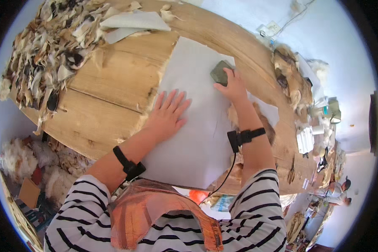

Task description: The recorder uses a needle and thread to sew together pieces of fur and leather on a workshop table.

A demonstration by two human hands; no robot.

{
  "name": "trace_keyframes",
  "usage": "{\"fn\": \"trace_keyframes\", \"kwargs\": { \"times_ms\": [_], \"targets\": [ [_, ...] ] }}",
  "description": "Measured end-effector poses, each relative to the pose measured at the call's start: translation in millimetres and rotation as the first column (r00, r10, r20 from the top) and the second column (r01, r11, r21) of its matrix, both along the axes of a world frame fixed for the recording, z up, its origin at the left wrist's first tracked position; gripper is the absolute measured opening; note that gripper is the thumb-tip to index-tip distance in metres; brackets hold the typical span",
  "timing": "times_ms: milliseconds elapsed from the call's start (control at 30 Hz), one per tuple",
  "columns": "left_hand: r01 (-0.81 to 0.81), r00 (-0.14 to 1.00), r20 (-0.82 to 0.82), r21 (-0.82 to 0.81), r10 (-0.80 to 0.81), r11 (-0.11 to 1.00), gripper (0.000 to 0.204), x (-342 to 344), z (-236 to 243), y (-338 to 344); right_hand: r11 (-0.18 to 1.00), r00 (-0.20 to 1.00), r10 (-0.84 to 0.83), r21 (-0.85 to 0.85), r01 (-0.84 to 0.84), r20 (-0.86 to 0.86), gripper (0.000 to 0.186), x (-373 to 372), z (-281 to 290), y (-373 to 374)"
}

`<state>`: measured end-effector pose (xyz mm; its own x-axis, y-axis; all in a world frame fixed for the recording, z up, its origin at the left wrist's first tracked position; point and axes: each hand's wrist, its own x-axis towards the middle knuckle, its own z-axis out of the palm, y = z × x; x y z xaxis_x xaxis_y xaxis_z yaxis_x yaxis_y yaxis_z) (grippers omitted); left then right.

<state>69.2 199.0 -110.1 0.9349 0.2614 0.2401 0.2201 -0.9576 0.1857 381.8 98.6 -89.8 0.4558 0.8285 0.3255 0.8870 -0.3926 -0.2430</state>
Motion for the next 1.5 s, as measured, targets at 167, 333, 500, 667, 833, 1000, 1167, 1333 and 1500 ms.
{"fn": "trace_keyframes", "kwargs": {
  "times_ms": [167, 333, 500, 667, 833, 1000, 1167, 1333, 1500],
  "targets": [
    [0.013, 0.999, -0.03, -0.031, -0.014, 0.999, 0.072, 4.6, 7.3, 0.0, 0.99, 0.997, -0.057, -0.131, 0.05, -0.049, 0.078, 14.1, 13.8, 14.8],
    [-0.025, 0.994, -0.104, -0.083, 0.017, 0.996, 0.077, -0.3, 7.2, 4.6, 0.978, 0.986, 0.127, -0.151, -0.143, -0.112, 0.071, -73.0, 32.9, -24.4],
    [-0.02, 0.988, -0.156, 0.005, 0.021, 1.0, 0.077, 2.3, 7.5, 1.5, 0.951, 0.95, -0.31, -0.029, 0.309, -0.043, 0.056, 7.7, 11.0, -74.4],
    [-0.023, 0.991, -0.129, -0.005, 0.022, 1.0, 0.076, -0.3, 7.7, 2.6, 0.874, 0.903, -0.425, -0.233, 0.427, 0.061, 0.046, 44.6, -23.3, -102.9],
    [-0.009, 0.998, -0.055, -0.036, 0.007, 0.999, 0.077, 17.4, 8.3, 7.9, 0.934, 0.903, -0.253, -0.155, 0.321, 0.349, 0.044, 81.3, -43.0, -106.6],
    [0.007, 1.0, 0.009, -0.068, -0.006, 0.998, 0.07, 50.8, -7.5, 27.1, 0.848, 0.855, -0.404, -0.217, 0.483, 0.326, 0.042, 99.7, -29.8, -95.8],
    [0.192, 0.963, 0.211, -0.974, 0.165, 0.124, 0.039, -58.6, 28.6, 58.5, 0.995, 0.966, -0.073, 0.084, 0.054, 0.249, 0.044, -10.4, -4.5, -94.3],
    [-0.308, 0.951, -0.308, -0.942, 0.016, 0.134, 0.029, -134.3, 38.6, 17.7, 0.934, 0.941, 0.327, -0.121, -0.336, -0.087, 0.038, -198.0, 16.4, -151.4],
    [-0.338, 0.852, -0.357, -0.934, -0.383, 0.118, 0.034, -109.6, 59.7, 23.6, 0.792, 0.734, 0.605, 0.138, -0.595, -0.309, 0.038, -295.5, 19.8, -152.9]
  ]
}}
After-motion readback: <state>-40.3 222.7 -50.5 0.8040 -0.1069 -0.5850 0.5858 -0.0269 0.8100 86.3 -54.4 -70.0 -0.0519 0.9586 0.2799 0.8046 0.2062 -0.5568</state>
